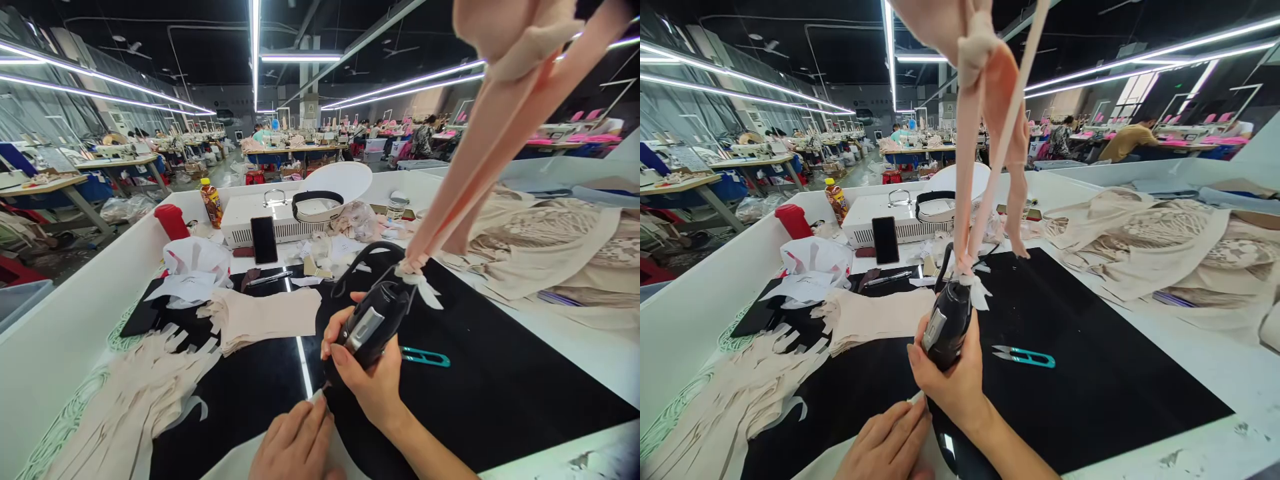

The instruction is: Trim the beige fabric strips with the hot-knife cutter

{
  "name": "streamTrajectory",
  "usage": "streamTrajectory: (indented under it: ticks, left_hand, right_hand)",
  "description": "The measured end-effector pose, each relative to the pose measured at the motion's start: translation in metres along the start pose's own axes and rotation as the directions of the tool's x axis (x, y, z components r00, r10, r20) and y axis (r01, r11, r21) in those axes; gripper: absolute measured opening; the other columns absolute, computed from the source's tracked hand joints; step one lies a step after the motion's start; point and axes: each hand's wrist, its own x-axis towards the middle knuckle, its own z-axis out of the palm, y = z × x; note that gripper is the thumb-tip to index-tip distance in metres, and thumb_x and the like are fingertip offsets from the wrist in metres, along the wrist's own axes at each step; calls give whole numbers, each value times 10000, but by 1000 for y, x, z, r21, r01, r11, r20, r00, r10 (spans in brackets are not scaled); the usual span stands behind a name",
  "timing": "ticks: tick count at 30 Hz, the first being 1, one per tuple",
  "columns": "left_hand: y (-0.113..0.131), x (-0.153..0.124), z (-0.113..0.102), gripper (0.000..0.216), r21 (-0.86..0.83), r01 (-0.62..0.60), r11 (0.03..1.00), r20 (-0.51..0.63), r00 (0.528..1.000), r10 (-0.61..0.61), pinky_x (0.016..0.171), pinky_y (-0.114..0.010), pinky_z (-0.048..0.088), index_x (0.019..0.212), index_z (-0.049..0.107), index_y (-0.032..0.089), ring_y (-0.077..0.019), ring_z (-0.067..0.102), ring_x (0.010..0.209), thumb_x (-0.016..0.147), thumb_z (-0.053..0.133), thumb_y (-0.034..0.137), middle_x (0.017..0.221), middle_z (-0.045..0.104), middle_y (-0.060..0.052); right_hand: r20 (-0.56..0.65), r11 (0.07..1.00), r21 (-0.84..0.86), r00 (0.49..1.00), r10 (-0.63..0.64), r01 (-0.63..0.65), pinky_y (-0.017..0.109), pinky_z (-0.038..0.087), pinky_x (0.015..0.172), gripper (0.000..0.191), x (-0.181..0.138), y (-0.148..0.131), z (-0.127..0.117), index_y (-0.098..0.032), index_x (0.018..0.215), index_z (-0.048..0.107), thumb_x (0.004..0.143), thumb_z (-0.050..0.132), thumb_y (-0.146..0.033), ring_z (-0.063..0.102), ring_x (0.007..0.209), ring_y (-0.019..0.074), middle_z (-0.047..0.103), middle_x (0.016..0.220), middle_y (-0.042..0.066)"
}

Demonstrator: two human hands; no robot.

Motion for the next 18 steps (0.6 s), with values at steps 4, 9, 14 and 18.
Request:
streamTrajectory:
  ticks: [4, 9, 14, 18]
  left_hand:
    - [1, -2, 4, 462, -12, 7, 1000, -18, 1000, -7, 824, -263, 539, 1215, 724, 202, -178, 701, 1065, 1144, 308, 390, 1272, 754, 2]
    - [0, -3, 4, 450, -24, 13, 1000, -20, 1000, -13, 827, -255, 535, 1234, 712, 210, -168, 691, 1067, 1141, 330, 428, 1283, 746, 14]
    - [-1, -4, 4, 457, -31, 3, 1000, 4, 1000, -2, 819, -257, 531, 1241, 708, 199, -168, 675, 1075, 1140, 337, 444, 1306, 734, 13]
    - [-1, -3, 4, 448, -50, 2, 999, 11, 1000, -1, 816, -260, 537, 1235, 712, 192, -174, 666, 1078, 1133, 357, 445, 1311, 731, 5]
  right_hand:
    - [-11, 1000, 5, 1000, -9, 9, 255, 547, 591, 540, -1, 2, 2, -348, 1335, 486, 909, 724, -115, 597, 640, 112, 640, 878, -42]
    - [-3, 1000, -2, 1000, -17, 17, 244, 550, 589, 546, -2, 2, 2, -355, 1324, 496, 901, 707, -81, 593, 634, 105, 641, 883, -48]
    - [-29, 999, -40, 1000, 0, -1, 237, 559, 592, 560, -2, 0, 3, -357, 1326, 494, 903, 660, -28, 593, 624, 102, 644, 867, -50]
    - [-43, 1000, -24, 999, -1, 0, 235, 560, 589, 547, -2, 0, 4, -352, 1323, 493, 903, 685, -59, 597, 619, 102, 649, 859, -46]
